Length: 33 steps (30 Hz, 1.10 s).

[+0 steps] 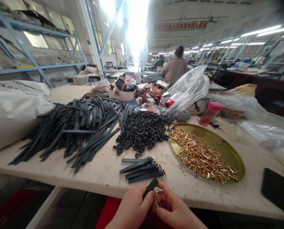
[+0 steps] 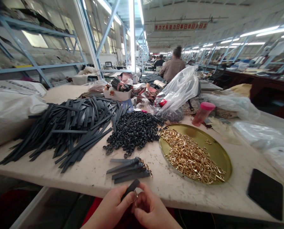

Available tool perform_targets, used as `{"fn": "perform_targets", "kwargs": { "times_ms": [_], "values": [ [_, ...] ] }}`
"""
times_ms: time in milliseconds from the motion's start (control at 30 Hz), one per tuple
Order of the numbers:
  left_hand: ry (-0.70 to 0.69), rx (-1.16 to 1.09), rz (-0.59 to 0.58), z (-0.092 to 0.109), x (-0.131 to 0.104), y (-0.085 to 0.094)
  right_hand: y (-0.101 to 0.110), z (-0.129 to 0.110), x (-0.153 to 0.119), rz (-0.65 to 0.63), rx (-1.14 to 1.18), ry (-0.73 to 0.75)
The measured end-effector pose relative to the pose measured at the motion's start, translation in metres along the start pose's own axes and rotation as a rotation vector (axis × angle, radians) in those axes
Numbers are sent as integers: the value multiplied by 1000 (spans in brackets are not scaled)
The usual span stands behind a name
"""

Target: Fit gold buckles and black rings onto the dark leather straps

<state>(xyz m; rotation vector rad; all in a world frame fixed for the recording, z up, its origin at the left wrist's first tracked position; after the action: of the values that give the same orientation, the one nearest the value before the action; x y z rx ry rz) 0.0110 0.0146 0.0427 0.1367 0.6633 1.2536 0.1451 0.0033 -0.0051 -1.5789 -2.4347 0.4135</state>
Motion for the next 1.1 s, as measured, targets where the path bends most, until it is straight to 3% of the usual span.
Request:
{"fn": "perform_targets", "kwargs": {
  "times_ms": [267,433,533,767,933,1100],
  "values": [
    [27,-1,-47,-2,-1,-3,11,10,-1,100,-202,46],
    [50,-64,-199,3,-4,-6,7,9,1,71,35,-58],
    [86,-96,-240,2,-3,-5,8,2,4,172,111,-86],
    [146,-43,-146,-14,4,-2,11,-2,14,546,433,-79],
    [-13,-2,-60,-6,7,2,3,16,17,575,483,-154],
    [1,161,-121,-8,13,1,4,20,16,546,424,-167]
  ]
}}
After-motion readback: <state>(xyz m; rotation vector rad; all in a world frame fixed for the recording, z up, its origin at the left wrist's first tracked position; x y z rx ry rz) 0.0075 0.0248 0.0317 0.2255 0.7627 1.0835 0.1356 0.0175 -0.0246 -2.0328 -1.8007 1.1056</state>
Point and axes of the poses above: each hand's wrist, its own x-axis towards the middle knuckle, its own y-axis out of the back of the hand, z = x × y, the point moved 3 cm from there along x, towards the middle knuckle, and after that the axes turned 12 degrees about y, right-handed, at the moved point
